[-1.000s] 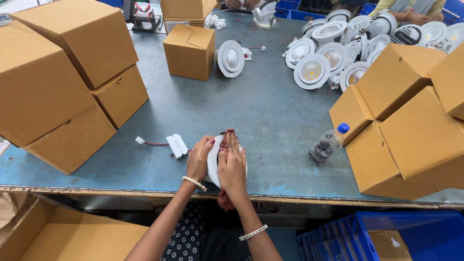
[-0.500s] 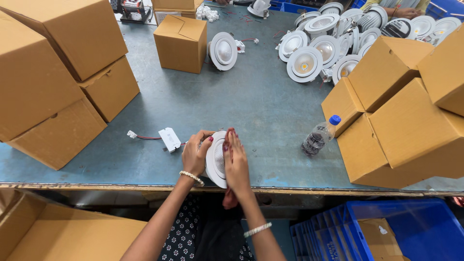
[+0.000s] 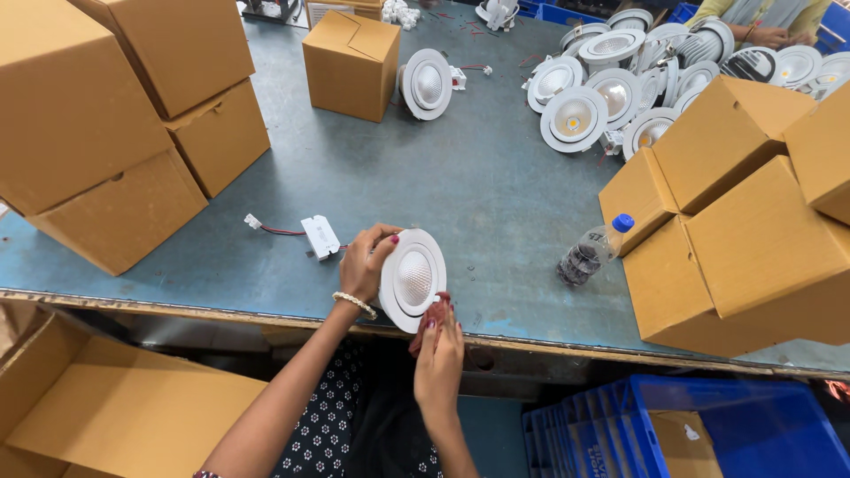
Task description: The person wipes the surface of white LED downlight fixtures with a cloth, then places each fixture into a plastic bag and into a cardboard box. The person closes the box and places it into a larger shipping carton. The person repeats this process for multiple fixtures.
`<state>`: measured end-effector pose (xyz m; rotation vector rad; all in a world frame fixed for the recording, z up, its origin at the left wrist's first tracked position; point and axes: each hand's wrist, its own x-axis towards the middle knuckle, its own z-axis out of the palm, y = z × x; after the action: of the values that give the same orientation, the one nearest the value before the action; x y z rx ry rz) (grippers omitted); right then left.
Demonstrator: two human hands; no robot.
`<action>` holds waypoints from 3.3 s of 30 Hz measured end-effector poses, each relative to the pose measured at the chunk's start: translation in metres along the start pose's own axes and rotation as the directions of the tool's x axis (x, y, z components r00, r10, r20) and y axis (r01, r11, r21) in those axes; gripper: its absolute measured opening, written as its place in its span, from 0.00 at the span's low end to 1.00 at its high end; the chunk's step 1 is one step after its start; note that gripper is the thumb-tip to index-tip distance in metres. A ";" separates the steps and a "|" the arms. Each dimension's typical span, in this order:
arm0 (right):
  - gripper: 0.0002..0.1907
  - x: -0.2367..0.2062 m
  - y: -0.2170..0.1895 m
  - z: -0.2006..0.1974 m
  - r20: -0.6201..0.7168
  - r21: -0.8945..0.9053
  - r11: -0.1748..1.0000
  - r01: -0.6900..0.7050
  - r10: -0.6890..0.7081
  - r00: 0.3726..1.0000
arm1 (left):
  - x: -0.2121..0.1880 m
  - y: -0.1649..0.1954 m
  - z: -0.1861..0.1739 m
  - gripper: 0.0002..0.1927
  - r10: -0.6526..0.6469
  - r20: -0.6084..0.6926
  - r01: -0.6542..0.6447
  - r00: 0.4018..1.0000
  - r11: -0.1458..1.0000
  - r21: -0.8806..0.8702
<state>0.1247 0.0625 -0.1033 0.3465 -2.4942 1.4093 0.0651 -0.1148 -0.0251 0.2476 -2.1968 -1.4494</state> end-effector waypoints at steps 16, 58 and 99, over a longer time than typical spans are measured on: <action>0.27 -0.024 -0.057 0.008 -0.127 -0.107 0.994 0.035 -0.048 0.991 | -0.003 0.004 0.004 0.21 0.043 -0.060 -0.044 0.997 0.999 -0.007; 0.33 -0.002 -0.081 -0.001 0.172 0.011 0.987 0.160 -0.159 0.972 | 0.000 -0.018 0.008 0.23 0.049 -0.050 -0.051 0.998 0.997 -0.053; 0.31 0.010 -0.039 -0.017 0.172 0.132 0.956 -0.263 0.240 0.955 | -0.009 0.007 0.007 0.22 0.136 -0.056 -0.138 0.989 0.990 -0.018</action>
<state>0.1298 0.0563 -0.0604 0.1754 -2.6357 1.7430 0.0702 -0.1028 -0.0237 0.1246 -2.1096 -1.3746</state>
